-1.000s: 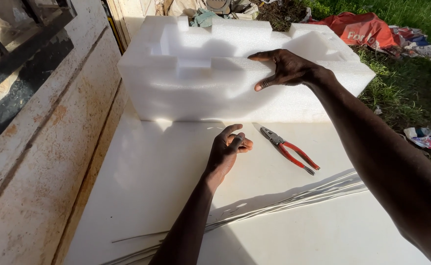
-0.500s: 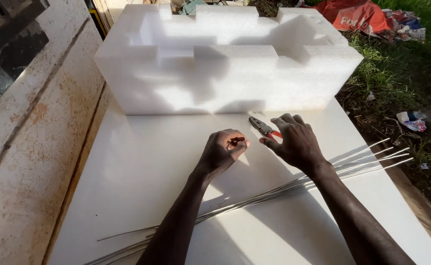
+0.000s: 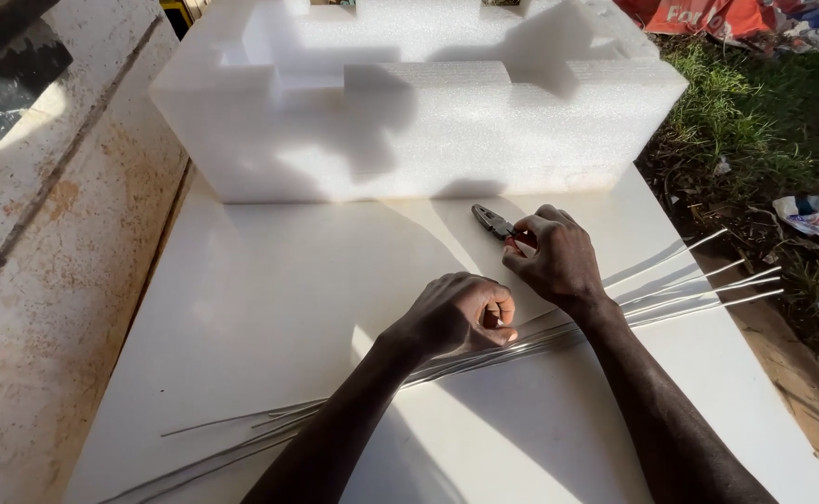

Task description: Cutting thin metal rods into small segments using hand pliers on a white work surface.

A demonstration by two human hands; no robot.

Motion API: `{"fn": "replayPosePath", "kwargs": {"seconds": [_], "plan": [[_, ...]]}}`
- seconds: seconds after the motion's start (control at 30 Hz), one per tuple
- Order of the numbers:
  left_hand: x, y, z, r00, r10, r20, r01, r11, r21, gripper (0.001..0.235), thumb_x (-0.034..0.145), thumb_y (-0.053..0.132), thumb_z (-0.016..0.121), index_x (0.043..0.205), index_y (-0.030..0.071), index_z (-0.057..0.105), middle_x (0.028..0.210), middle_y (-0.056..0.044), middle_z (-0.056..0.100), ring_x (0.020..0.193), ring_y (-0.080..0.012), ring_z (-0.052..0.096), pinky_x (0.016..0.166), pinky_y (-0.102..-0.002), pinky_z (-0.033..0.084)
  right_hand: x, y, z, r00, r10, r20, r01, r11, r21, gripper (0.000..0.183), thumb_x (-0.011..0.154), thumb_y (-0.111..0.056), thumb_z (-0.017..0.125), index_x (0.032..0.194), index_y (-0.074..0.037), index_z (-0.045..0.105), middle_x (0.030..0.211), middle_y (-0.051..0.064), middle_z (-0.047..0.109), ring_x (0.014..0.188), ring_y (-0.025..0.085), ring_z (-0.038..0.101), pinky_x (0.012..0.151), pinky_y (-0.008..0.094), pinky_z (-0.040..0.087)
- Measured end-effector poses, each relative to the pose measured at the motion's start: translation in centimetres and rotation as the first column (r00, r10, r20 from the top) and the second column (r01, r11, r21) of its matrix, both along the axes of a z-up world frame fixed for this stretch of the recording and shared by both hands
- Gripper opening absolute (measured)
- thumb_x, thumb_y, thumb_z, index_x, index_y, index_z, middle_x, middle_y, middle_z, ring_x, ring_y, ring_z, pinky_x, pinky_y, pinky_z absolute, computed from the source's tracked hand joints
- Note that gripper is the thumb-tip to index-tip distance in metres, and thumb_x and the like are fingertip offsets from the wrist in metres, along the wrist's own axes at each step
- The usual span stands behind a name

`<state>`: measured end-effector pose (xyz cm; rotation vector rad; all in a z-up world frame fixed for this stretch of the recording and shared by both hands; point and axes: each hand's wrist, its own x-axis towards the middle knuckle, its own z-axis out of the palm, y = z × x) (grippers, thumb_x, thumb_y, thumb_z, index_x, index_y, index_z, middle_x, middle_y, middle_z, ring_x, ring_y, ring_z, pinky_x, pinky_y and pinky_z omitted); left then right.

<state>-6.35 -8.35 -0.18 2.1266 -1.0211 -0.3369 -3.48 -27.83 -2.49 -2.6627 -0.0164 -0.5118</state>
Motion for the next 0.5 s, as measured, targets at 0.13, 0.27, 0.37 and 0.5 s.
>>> {"fn": "replayPosePath", "kwargs": {"seconds": [0.13, 0.27, 0.37, 0.5], "plan": [[-0.2, -0.4, -0.9, 0.996, 0.001, 0.091, -0.001, 1.000, -0.002, 0.015, 0.079, 0.024, 0.072, 0.080, 0.013, 0.062, 0.071, -0.005, 0.060, 0.075, -0.0289, 0.063, 0.069, -0.047, 0.054, -0.1, -1.3, -0.5, 0.999, -0.014, 0.047, 0.007, 0.989, 0.146, 0.019, 0.079, -0.020, 0.073, 0.094, -0.008, 0.074, 0.081, 0.007, 0.057, 0.075, 0.023, 0.060, 0.067, 0.037, 0.054], [0.3, -1.2, -2.1, 0.973, 0.053, 0.223, -0.065, 0.997, 0.049, 0.014, 0.080, 0.018, 0.068, 0.071, 0.017, 0.057, 0.070, 0.000, 0.058, 0.071, -0.0249, 0.064, 0.065, -0.042, 0.054, -0.6, -2.1, 0.3, 0.985, -0.040, 0.170, -0.020, 0.941, 0.338, 0.019, 0.079, -0.016, 0.076, 0.097, -0.009, 0.074, 0.082, 0.006, 0.058, 0.075, 0.018, 0.056, 0.066, 0.032, 0.051], [0.5, -1.7, -3.4, 0.940, 0.091, 0.329, -0.123, 0.989, 0.077, 0.013, 0.079, 0.017, 0.065, 0.070, 0.016, 0.055, 0.069, -0.002, 0.058, 0.069, -0.0260, 0.066, 0.062, -0.043, 0.056, -1.2, -2.6, 0.9, 0.968, -0.075, 0.240, -0.037, 0.902, 0.430, 0.020, 0.082, -0.010, 0.073, 0.101, -0.005, 0.073, 0.085, 0.007, 0.059, 0.077, 0.016, 0.056, 0.065, 0.029, 0.050], [0.1, -1.7, -3.5, 0.861, 0.157, 0.484, -0.214, 0.975, 0.064, 0.009, 0.077, 0.014, 0.063, 0.072, 0.011, 0.056, 0.066, -0.007, 0.059, 0.066, -0.0318, 0.069, 0.058, -0.045, 0.057, -1.8, -3.3, 1.3, 0.923, -0.124, 0.365, -0.066, 0.882, 0.467, 0.023, 0.085, -0.004, 0.070, 0.107, 0.001, 0.071, 0.091, 0.010, 0.059, 0.082, 0.019, 0.056, 0.067, 0.030, 0.049]]}}
